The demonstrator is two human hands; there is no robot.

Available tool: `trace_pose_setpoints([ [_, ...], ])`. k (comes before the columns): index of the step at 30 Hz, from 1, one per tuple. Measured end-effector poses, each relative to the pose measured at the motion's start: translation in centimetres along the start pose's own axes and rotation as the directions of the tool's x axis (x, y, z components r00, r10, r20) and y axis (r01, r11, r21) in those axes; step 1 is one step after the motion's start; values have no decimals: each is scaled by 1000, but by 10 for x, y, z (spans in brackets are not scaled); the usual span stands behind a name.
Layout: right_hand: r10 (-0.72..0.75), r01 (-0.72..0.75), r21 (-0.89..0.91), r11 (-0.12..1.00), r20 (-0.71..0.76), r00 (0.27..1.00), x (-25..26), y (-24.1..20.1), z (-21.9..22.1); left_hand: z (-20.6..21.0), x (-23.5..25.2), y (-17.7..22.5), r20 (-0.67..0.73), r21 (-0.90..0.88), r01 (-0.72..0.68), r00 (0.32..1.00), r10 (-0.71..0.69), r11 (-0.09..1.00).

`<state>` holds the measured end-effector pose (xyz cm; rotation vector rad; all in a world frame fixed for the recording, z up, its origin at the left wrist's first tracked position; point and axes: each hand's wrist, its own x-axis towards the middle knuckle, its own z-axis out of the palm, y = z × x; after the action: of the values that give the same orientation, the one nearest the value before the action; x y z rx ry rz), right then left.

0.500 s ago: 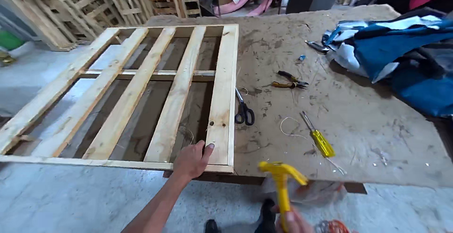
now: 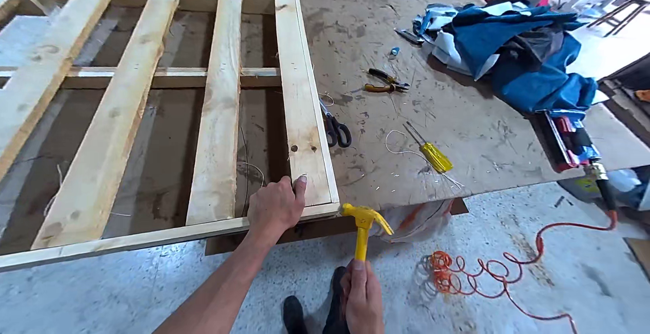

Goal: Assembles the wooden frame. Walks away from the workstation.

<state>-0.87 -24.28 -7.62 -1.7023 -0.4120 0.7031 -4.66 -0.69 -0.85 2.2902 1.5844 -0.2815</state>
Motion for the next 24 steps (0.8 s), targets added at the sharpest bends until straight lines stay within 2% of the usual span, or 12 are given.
trace_pose_setpoints([
  [3, -108, 112, 30, 993, -121, 987, -5, -1, 11, -2, 2, 0, -12, -7, -8, 1000, 8, 1000],
  [5, -66, 65, -37, 997, -43, 997, -1, 7, 13, 0, 1, -1, -16, -9, -7, 1000, 7, 1000],
  [7, -49, 51, 31, 998, -62, 997, -3, 3, 14, 0, 1, 0, -18, -4, -12, 1000, 12, 1000],
  [9, -110, 126, 106, 986, -149, 983, -4, 1, 19, -2, 4, 2, -24, -8, -11, 1000, 10, 1000],
  [12, 28, -29, 29, 999, 25, 999, -5, -6, 9, 2, 1, -1, -51, -13, -19, 999, 18, 1000],
  [15, 37, -36, -8, 999, 70, 997, 12, -44, -14, 0, 3, -1, -62, -21, -24, 998, 23, 999],
  [16, 65, -56, -75, 996, 131, 989, 23, -54, -23, 0, 3, -1, -62, -26, -21, 998, 19, 999],
  [18, 237, -167, -237, 957, 310, 921, 43, -78, -44, 1, -1, -1, -52, -49, -17, 999, 14, 999],
  [19, 269, -183, -269, 946, 330, 905, 49, -89, -52, -1, -1, -1, -48, -51, -16, 999, 14, 999],
  [22, 185, -119, -246, 962, 267, 946, 51, -95, -55, -6, 1, -2, -18, -78, -4, 1000, 2, 997],
  [24, 246, -153, -286, 946, 326, 913, 49, -82, -56, -5, -1, -2, -14, -79, 4, 1000, -6, 997],
])
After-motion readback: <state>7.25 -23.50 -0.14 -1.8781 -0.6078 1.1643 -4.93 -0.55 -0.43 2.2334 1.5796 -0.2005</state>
